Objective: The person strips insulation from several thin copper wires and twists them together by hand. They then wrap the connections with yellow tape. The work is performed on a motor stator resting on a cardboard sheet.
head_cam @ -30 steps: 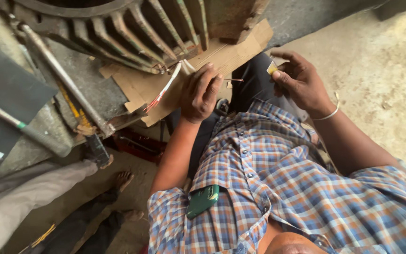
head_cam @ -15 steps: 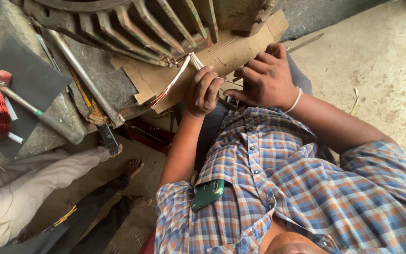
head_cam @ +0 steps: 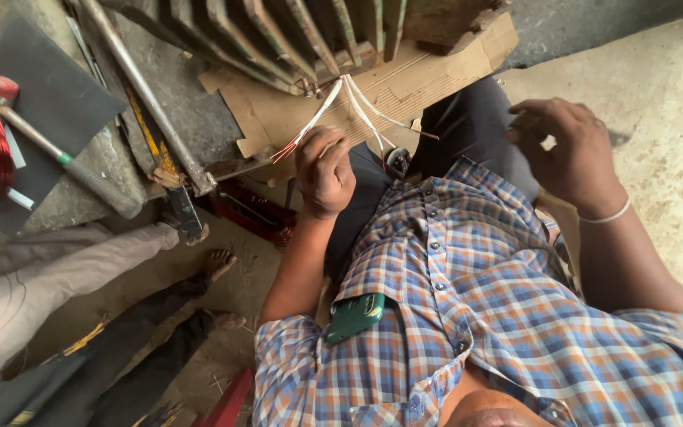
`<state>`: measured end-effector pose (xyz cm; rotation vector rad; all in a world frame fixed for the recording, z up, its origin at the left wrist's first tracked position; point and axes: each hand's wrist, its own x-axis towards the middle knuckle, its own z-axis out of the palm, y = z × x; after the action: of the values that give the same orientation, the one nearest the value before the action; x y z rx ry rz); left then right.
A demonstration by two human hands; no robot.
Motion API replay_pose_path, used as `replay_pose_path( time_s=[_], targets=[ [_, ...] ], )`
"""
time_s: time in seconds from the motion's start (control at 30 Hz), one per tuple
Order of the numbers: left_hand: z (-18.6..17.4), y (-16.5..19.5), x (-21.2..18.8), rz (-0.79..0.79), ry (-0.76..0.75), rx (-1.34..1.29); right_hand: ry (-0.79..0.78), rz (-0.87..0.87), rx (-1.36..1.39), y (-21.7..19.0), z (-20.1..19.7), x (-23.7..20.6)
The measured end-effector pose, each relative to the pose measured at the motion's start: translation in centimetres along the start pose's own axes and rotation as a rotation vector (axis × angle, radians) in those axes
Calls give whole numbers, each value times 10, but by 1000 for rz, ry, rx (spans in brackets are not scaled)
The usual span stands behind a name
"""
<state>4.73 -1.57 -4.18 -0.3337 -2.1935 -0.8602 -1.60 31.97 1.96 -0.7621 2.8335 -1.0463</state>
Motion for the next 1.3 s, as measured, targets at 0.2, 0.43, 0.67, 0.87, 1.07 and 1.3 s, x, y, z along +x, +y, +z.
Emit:
replay_pose_path(
  time_s=[0.2, 0.43, 0.67, 0.87, 1.07, 1.3],
  targets=[
    [-11, 7, 15, 26, -318, 185, 22, 121, 283, 0, 12, -1],
    [5, 0, 28, 180, -434, 234, 8, 101, 219, -13, 9, 6],
    [26, -3, 39, -108, -135, 46, 12, 190, 192, -14, 8, 0],
    [31, 1, 36, -13, -1, -100, -1, 102, 236, -1, 14, -5],
    [-22, 8, 35, 162, -433, 221, -40, 42, 137, 9, 19, -3],
    [4, 15, 56, 97, -360, 222, 23, -114, 48, -13, 29, 26]
  ],
)
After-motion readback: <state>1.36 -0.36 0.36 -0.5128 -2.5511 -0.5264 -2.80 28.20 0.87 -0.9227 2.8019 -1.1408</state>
